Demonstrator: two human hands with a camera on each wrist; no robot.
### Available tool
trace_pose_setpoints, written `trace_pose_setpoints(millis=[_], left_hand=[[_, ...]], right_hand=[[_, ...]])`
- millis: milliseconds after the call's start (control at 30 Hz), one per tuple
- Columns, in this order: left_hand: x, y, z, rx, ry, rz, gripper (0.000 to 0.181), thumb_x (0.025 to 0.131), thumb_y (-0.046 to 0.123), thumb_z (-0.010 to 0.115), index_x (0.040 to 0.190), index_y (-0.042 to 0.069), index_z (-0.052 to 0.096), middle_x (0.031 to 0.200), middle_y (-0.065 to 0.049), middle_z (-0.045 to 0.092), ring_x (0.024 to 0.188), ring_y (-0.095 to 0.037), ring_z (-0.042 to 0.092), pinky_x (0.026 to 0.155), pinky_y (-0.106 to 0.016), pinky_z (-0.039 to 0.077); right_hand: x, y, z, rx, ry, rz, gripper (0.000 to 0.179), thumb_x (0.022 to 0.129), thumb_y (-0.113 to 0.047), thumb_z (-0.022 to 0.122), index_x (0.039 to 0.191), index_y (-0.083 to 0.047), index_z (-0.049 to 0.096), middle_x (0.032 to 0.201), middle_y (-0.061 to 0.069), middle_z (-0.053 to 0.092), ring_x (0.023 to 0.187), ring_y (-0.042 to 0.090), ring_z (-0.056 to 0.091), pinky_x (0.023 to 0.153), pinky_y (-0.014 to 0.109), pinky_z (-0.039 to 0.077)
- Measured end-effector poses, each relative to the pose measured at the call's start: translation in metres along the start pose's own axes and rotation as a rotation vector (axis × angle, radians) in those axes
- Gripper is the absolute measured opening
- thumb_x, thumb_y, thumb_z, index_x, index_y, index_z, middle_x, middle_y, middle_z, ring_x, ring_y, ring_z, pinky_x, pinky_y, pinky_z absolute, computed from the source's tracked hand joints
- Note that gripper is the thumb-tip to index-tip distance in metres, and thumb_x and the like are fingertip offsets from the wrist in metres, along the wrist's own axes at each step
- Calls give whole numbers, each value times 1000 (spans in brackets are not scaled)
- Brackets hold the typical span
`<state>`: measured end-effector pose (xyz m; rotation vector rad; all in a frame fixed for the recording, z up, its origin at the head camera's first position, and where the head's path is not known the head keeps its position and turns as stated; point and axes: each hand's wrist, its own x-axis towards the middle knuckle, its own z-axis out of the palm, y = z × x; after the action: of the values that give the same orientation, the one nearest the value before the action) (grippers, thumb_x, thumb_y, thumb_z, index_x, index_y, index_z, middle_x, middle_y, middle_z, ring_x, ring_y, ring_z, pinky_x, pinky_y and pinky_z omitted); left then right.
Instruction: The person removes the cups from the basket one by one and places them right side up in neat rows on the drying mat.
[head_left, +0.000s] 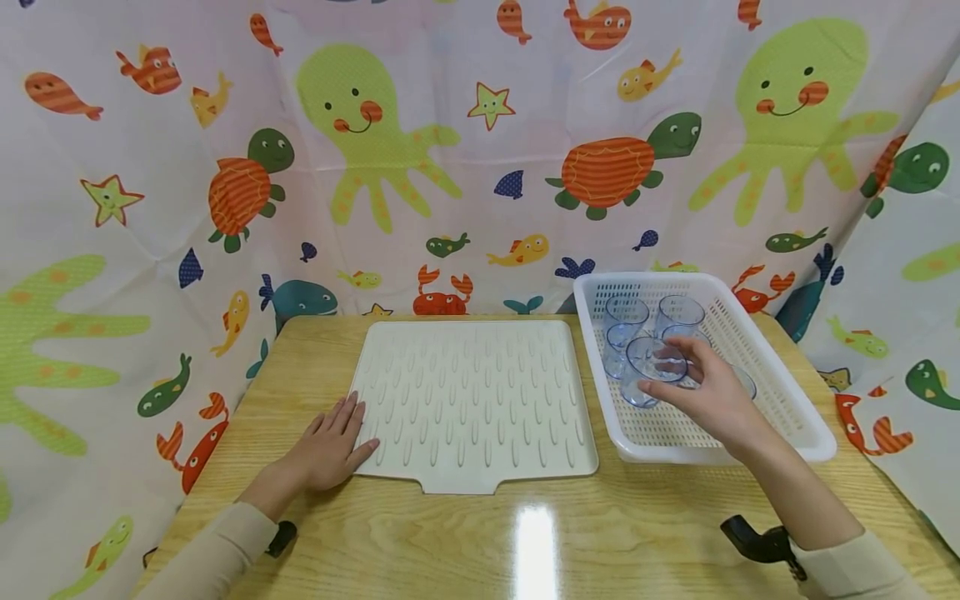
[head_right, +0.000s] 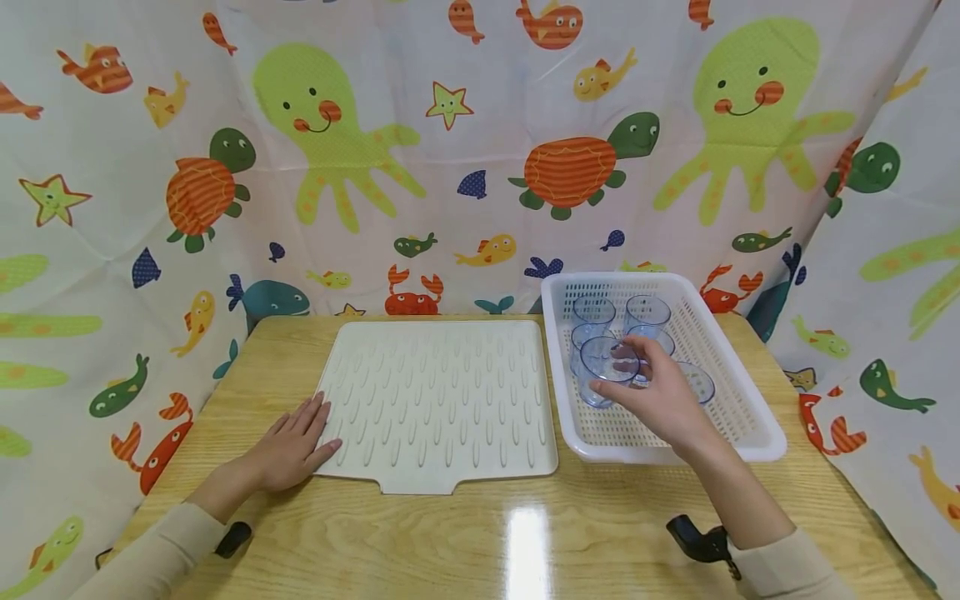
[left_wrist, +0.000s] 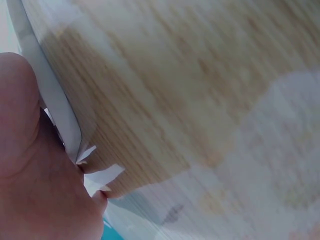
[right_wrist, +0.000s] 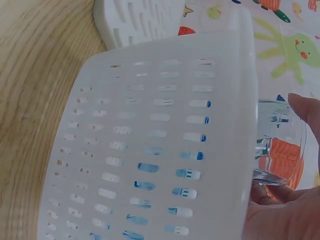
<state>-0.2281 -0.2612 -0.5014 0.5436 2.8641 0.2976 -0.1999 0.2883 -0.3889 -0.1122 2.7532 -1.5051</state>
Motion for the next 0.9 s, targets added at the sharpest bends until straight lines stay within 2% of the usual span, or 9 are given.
trace_pose_setpoints(millis=[200, 267, 400, 500, 767, 833, 900], left_hand=[[4, -6, 7, 21, 21, 2, 83, 108, 53, 41, 160, -7, 19, 169, -25, 10, 155, -45, 12, 118, -68, 15], [5, -7, 8, 22, 19, 3, 83, 108, 52, 42, 160, -6, 18, 169, -25, 10, 155, -44, 11, 119, -68, 15], [5, -7, 9, 26, 8, 0, 83, 108, 53, 41, 160, -7, 17, 169, -26, 9, 155, -44, 10, 119, -68, 15], [4, -8, 10, 28, 5, -3, 83, 108, 53, 40, 160, -7, 18, 169, -26, 9, 155, -45, 10, 118, -69, 15], [5, -9, 11, 34, 12, -8, 83, 108, 54, 40, 161, -6, 18, 169, -24, 9, 155, -44, 10, 119, -68, 15], [6, -10, 11, 37, 14, -7, 83, 108, 54, 40, 161, -6, 18, 169, -24, 9, 155, -44, 10, 118, -68, 15], [6, -10, 12, 39, 13, -8, 83, 108, 54, 40, 161, -5, 18, 169, -24, 9, 156, -43, 10, 119, -68, 15]], right_hand=[[-1, -9, 2, 12, 0, -16, 90, 92, -36, 78, 158, -4, 27, 149, 22, 45, 143, 51, 35, 109, 69, 35], [-1, -13, 3, 8, 2, -22, 89, 92, -37, 79, 158, -4, 28, 149, 21, 46, 143, 50, 37, 108, 67, 37], [-1, -20, 6, -13, 8, -42, 86, 92, -38, 79, 156, -5, 32, 148, 18, 48, 138, 44, 47, 102, 51, 49], [0, -26, 8, -19, 2, -53, 85, 92, -38, 79, 156, -6, 33, 147, 17, 49, 135, 41, 50, 99, 43, 50], [5, -38, 16, 8, -22, -64, 86, 91, -38, 79, 157, -7, 33, 147, 17, 49, 133, 40, 53, 102, 54, 48], [6, -41, 18, 15, -23, -66, 87, 90, -39, 80, 157, -8, 33, 147, 16, 50, 132, 38, 54, 101, 50, 50], [6, -43, 19, 27, -25, -71, 86, 90, -38, 80, 156, -8, 34, 147, 15, 50, 131, 36, 54, 98, 39, 51]])
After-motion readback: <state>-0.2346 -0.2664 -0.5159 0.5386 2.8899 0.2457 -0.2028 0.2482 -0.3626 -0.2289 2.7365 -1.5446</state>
